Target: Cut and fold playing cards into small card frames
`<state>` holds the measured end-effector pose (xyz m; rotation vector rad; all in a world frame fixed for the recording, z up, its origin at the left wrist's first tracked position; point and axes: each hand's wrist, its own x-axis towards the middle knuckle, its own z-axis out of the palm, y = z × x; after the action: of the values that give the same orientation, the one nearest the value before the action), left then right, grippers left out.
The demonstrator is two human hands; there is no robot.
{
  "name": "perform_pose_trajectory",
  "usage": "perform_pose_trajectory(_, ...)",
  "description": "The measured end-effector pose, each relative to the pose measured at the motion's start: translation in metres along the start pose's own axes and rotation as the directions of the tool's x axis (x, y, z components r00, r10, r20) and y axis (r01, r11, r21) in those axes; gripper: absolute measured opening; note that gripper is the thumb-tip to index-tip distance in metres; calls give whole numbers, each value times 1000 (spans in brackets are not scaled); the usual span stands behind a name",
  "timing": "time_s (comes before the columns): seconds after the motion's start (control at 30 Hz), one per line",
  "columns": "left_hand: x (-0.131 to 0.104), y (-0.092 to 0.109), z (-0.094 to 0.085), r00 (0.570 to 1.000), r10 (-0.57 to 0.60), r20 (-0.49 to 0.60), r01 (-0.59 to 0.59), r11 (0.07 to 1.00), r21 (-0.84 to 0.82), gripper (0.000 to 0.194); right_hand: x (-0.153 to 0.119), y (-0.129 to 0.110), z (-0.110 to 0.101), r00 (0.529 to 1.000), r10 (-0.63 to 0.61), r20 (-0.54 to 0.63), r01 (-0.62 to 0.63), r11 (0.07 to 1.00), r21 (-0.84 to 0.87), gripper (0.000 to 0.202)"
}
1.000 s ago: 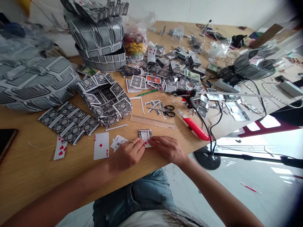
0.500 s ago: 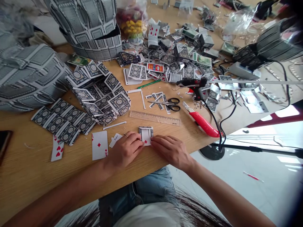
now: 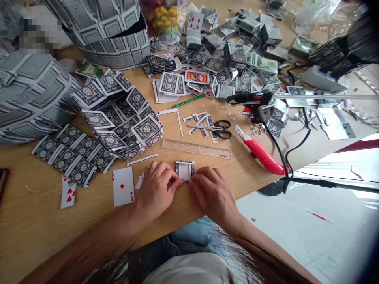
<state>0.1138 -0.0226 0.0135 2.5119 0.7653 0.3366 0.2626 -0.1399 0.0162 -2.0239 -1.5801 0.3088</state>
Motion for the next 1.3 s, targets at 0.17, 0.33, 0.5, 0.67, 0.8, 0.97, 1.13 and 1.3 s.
perform_pose_trajectory(0.17,7,9,-7,994,-93,49,86,988,126,15,5,2,-4,979,183,93,-186,982,17,12)
perform_pose_trajectory(0.33,19,3,-11,982,-161,103,147,981,128,29,19,1,-12,914,306,267,-286,952,-111,16)
perform_pose_trajectory(0.5,25,-4,-7,963,-237,129,214,962,168,40,27,1,-13,902,300,309,-250,949,-194,21)
perform_pose_trajectory(0.67,26,-4,-7,954,-255,158,231,961,152,42,29,1,-13,887,307,344,-248,947,-205,21)
perform_pose_trajectory(0.8,24,0,-9,950,-286,125,266,952,153,45,28,6,-16,866,404,295,-356,912,-205,29)
perform_pose_trajectory(0.97,17,5,-8,940,-342,6,335,925,177,48,34,18,-13,973,124,196,-129,992,11,68)
perform_pose_trajectory(1.13,-2,13,-2,952,-264,-153,256,964,-69,45,35,19,-9,974,-69,214,44,992,120,44)
perform_pose_trajectory(1.3,-28,32,6,927,-320,-196,153,799,-581,50,12,10,-12,967,17,254,-101,941,322,37)
